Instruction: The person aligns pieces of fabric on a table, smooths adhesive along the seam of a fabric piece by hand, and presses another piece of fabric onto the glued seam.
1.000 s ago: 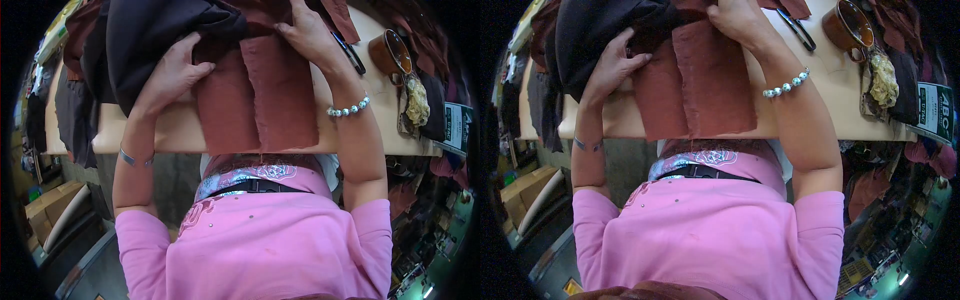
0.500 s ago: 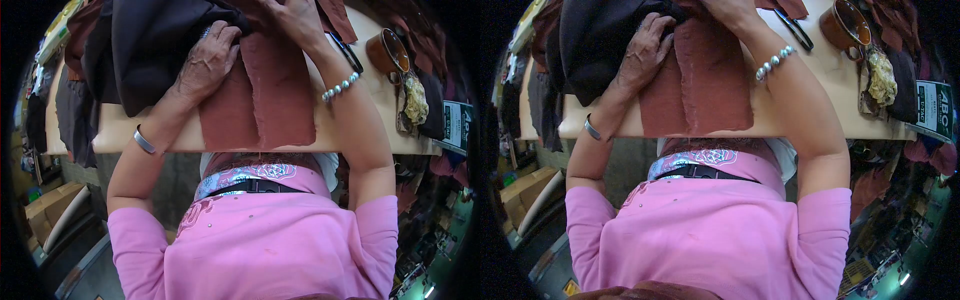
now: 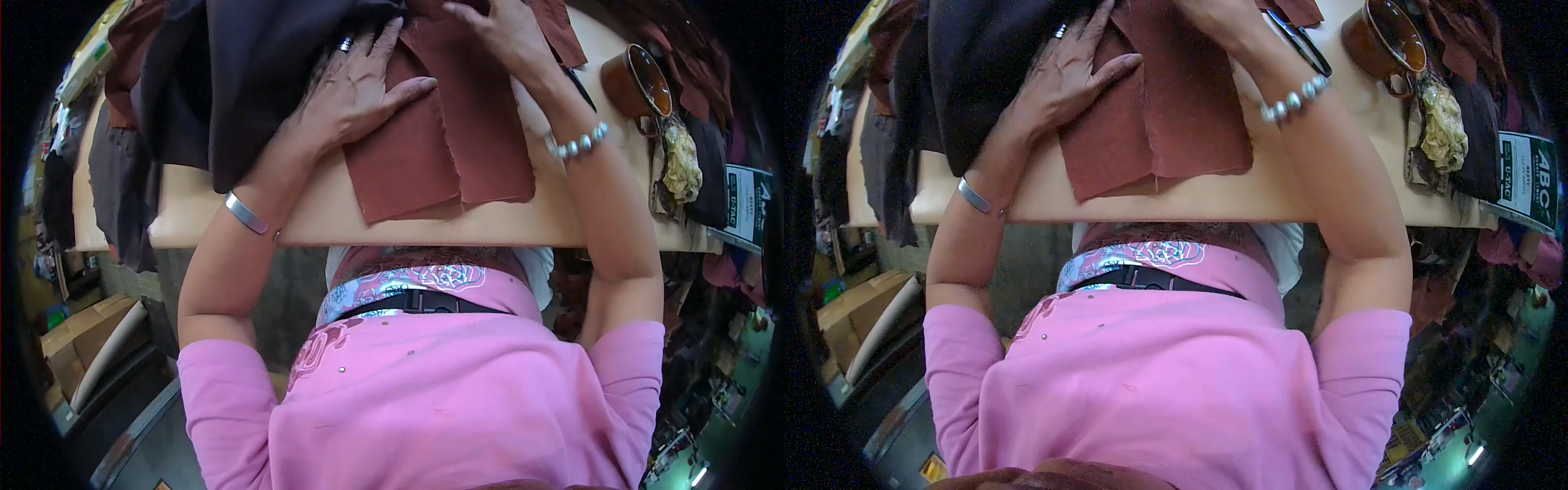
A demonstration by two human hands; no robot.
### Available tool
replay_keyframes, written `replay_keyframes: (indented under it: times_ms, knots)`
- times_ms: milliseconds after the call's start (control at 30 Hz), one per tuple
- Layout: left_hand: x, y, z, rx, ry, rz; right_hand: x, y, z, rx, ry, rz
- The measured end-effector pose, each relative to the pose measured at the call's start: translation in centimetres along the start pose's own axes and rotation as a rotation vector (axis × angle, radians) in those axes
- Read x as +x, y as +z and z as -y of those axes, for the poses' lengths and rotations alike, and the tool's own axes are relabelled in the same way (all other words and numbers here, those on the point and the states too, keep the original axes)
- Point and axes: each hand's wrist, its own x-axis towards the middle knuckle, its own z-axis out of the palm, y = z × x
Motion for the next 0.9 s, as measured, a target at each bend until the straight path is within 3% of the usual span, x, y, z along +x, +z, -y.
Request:
replay_keyframes:
  times_ms: [133,167,267,333,467,500,633,733,833,900]
  knots:
    - [-0.3,-0.6,-1.8,0.258,0.022,-0.128,-2.0,-1.0,0.4,-0.084,0.019,0.14]
    - [-0.4,-0.5,-1.7,0.288,0.038,-0.164,-1.8,-0.3,-0.6,-0.091,-0.091,0.06]
    - [-0.4,0.1,-0.1,0.09,0.116,-0.197,-1.6,0.1,-0.7,-0.056,-0.129,0.088]
    - [-1.5,-0.3,-0.8,-0.102,0.163,-0.132,-1.8,-0.8,0.0,-0.001,-0.044,0.093]
    - [-3.2,-1.0,-2.1,0.078,0.271,-0.056,-4.2,-2.7,0.9,-0.172,-0.088,0.144]
    - [-3.2,-0.8,-2.0,0.096,0.264,-0.06,-4.6,-3.5,2.2,-0.193,0.045,0.268]
    - [-2.1,0.2,-1.5,0.078,0.25,-0.16,-4.9,-3.2,0.5,-0.118,-0.118,0.174]
    - [-2.3,-1.4,-2.9,0.131,0.329,-0.09,-4.5,-2.9,0.2,-0.154,-0.063,0.178]
    - [-4.6,-2.2,-5.0,-0.071,0.346,-0.042,-5.5,-3.3,-0.2,-0.09,-0.186,0.088]
    - [-5.2,-1.4,-5.1,-0.217,0.352,-0.069,-6.8,-5.2,1.2,-0.219,-0.15,0.234]
